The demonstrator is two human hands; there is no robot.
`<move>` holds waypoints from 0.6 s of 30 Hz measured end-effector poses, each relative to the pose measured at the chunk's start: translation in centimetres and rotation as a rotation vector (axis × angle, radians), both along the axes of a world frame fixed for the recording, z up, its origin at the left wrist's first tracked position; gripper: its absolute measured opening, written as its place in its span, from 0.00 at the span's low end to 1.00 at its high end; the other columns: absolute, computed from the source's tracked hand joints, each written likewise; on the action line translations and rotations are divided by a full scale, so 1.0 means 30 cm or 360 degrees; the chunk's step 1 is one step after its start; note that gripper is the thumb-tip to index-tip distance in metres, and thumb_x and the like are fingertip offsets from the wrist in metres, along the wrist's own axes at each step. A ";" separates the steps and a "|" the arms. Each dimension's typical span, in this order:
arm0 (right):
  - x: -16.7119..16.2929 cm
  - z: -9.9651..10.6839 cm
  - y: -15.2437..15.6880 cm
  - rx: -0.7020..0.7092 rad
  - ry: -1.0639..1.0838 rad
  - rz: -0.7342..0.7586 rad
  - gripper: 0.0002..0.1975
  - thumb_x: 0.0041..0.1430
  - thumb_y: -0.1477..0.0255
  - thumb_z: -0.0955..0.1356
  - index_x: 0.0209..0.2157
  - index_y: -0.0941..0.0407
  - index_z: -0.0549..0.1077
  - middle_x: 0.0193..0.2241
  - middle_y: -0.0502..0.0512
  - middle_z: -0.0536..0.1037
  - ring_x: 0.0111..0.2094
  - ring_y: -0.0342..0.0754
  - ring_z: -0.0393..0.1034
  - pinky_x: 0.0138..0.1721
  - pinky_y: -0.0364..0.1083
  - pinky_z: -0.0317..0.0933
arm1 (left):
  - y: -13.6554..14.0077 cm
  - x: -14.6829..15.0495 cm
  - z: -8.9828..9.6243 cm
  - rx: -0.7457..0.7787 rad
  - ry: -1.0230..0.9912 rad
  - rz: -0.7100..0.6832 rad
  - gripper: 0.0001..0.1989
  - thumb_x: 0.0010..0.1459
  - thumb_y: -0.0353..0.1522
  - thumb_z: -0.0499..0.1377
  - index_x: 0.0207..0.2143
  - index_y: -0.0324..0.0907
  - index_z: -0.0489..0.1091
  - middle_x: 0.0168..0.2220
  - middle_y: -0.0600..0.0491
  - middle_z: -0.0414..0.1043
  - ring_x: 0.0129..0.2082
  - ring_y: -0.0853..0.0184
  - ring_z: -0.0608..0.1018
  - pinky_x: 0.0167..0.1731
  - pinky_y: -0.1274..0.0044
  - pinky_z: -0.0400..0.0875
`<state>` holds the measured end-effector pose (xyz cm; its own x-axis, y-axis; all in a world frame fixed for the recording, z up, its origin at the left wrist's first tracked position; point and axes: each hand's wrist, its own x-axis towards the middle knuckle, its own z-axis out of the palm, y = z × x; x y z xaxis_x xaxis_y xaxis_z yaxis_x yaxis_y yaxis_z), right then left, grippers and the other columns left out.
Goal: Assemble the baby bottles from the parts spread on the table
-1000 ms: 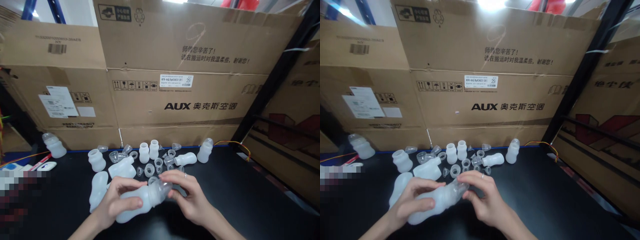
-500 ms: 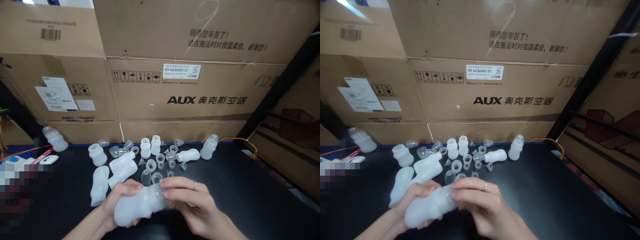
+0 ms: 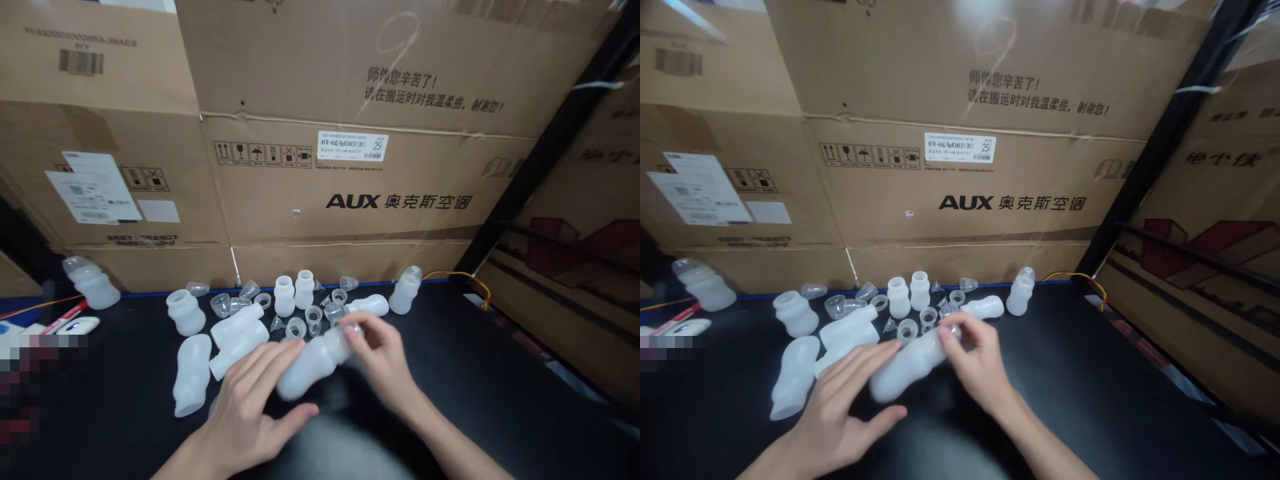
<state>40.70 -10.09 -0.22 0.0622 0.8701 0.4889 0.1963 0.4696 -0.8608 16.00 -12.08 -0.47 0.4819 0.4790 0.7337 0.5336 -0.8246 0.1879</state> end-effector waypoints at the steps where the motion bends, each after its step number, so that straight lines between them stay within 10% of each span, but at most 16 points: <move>1: 0.033 0.014 0.017 0.0077 0.0124 -0.0133 0.13 0.62 0.59 0.72 0.41 0.54 0.76 0.33 0.51 0.78 0.31 0.46 0.71 0.32 0.43 0.64 | 0.013 -0.009 -0.004 -0.0065 0.0038 0.0027 0.33 0.59 0.40 0.68 0.65 0.43 0.64 0.55 0.40 0.78 0.51 0.50 0.82 0.49 0.64 0.79; 7: 0.304 0.056 0.130 0.0309 0.0512 -0.0822 0.19 0.56 0.57 0.74 0.43 0.55 0.76 0.37 0.54 0.78 0.35 0.49 0.73 0.37 0.47 0.67 | 0.047 -0.020 -0.029 -0.0210 0.0375 0.0059 0.19 0.64 0.32 0.60 0.57 0.45 0.71 0.55 0.44 0.76 0.53 0.52 0.78 0.54 0.59 0.75; 18: 0.445 0.015 0.155 0.0008 -0.0514 -0.1231 0.21 0.56 0.58 0.71 0.46 0.56 0.79 0.43 0.61 0.80 0.36 0.54 0.76 0.42 0.54 0.70 | 0.089 -0.035 -0.073 -0.0124 0.0473 0.0244 0.22 0.65 0.29 0.59 0.61 0.44 0.68 0.58 0.44 0.73 0.57 0.52 0.75 0.58 0.58 0.70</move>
